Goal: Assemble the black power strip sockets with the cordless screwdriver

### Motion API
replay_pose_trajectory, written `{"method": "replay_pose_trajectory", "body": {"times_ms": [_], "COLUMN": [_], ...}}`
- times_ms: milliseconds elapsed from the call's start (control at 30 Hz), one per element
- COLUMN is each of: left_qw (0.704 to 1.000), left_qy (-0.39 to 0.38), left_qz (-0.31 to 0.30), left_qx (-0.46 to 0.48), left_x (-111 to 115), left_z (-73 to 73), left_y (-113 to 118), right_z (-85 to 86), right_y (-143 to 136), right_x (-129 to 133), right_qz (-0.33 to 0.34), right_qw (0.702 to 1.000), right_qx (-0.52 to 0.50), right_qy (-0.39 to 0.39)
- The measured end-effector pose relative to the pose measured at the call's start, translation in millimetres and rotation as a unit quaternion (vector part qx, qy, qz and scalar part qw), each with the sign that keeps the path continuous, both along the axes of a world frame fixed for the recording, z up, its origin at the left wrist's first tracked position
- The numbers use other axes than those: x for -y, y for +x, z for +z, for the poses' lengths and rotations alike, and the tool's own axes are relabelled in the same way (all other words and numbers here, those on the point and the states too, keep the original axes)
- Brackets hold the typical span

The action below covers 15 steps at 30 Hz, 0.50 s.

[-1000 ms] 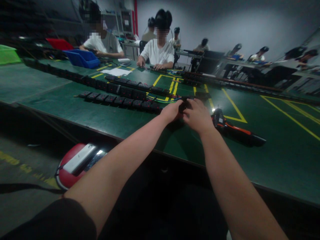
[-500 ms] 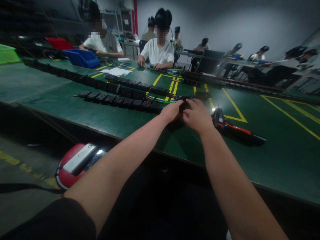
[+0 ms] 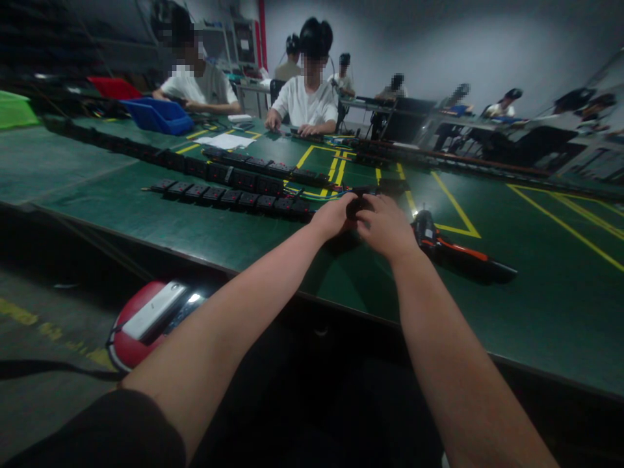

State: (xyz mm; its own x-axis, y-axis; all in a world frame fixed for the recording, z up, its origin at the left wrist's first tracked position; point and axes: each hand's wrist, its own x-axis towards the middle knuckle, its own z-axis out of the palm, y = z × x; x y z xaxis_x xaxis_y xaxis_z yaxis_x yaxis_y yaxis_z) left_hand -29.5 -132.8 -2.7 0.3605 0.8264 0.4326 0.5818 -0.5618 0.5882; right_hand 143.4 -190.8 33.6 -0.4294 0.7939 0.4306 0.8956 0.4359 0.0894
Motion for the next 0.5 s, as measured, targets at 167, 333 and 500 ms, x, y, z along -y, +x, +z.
{"method": "replay_pose_trajectory", "body": {"times_ms": [167,333,500], "left_qw": [1.000,1.000,1.000], "left_qy": [0.004,0.012,0.004], "left_qz": [-0.003,-0.004,0.001], "left_qx": [0.013,0.020,0.015], "left_x": [-3.9,-5.8,-7.0], "left_z": [-4.0,-6.7,-6.8], "left_y": [0.9,1.3,2.2], "right_z": [-0.1,-3.3,-2.5], "right_y": [1.9,4.0,5.8], "right_x": [-0.8,-2.4,-6.4], "right_qz": [0.002,0.017,0.044], "right_qw": [1.000,1.000,0.996], "right_qx": [-0.004,-0.018,-0.069], "right_qy": [0.001,0.008,0.028]}}
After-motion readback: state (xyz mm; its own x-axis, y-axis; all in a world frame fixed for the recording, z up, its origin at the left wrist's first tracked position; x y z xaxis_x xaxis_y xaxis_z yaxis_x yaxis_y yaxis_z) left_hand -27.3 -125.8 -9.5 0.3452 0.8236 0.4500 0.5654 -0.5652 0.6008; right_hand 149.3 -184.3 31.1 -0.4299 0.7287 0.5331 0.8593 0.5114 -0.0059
